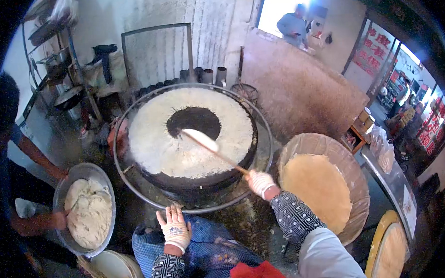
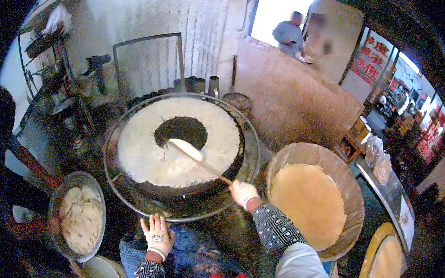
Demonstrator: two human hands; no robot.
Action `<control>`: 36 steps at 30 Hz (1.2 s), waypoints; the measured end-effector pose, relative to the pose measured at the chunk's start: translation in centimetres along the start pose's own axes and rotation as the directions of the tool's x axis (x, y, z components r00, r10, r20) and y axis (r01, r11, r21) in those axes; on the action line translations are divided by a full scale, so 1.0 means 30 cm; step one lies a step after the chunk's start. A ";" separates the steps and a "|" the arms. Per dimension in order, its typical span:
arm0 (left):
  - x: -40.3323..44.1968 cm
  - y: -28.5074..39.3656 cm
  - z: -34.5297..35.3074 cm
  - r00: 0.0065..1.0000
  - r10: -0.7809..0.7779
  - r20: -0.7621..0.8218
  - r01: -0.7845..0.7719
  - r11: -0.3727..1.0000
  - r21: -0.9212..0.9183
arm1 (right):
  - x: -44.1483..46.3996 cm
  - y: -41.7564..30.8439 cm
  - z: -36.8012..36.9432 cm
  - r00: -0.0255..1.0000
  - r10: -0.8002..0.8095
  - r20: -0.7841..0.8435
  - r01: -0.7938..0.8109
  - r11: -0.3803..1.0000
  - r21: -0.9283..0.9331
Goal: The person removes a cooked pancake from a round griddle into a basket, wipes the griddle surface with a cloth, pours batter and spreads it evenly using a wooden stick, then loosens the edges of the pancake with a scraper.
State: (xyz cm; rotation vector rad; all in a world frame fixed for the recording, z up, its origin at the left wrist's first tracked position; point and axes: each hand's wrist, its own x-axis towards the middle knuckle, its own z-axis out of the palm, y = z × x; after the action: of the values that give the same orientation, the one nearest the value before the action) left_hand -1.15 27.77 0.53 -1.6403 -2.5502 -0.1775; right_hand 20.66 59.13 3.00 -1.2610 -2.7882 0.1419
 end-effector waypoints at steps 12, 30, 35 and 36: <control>0.070 -0.133 -0.155 0.989 -0.121 0.086 0.130 0.985 -0.113 | 0.068 -0.025 -0.032 1.000 0.002 -0.027 -0.003 1.000 -0.017; 0.147 -0.379 -0.034 0.930 -0.355 0.093 0.341 0.930 0.134 | 0.045 -0.041 -0.063 0.999 0.032 0.007 -0.033 0.993 0.111; 0.062 -0.086 -0.017 0.999 0.010 -0.049 -0.015 0.994 -0.107 | 0.040 0.025 0.037 0.995 0.095 -0.022 -0.092 0.990 0.105; 0.043 -0.009 -0.018 0.998 0.041 -0.038 -0.046 0.990 -0.135 | 0.049 0.029 0.019 0.995 0.093 -0.045 -0.090 0.993 0.079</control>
State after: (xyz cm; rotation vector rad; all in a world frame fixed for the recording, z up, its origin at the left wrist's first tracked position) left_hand -1.91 28.72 1.25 -1.7208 -2.5250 -0.3799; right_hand 20.26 60.77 2.38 -1.3553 -2.6577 0.2192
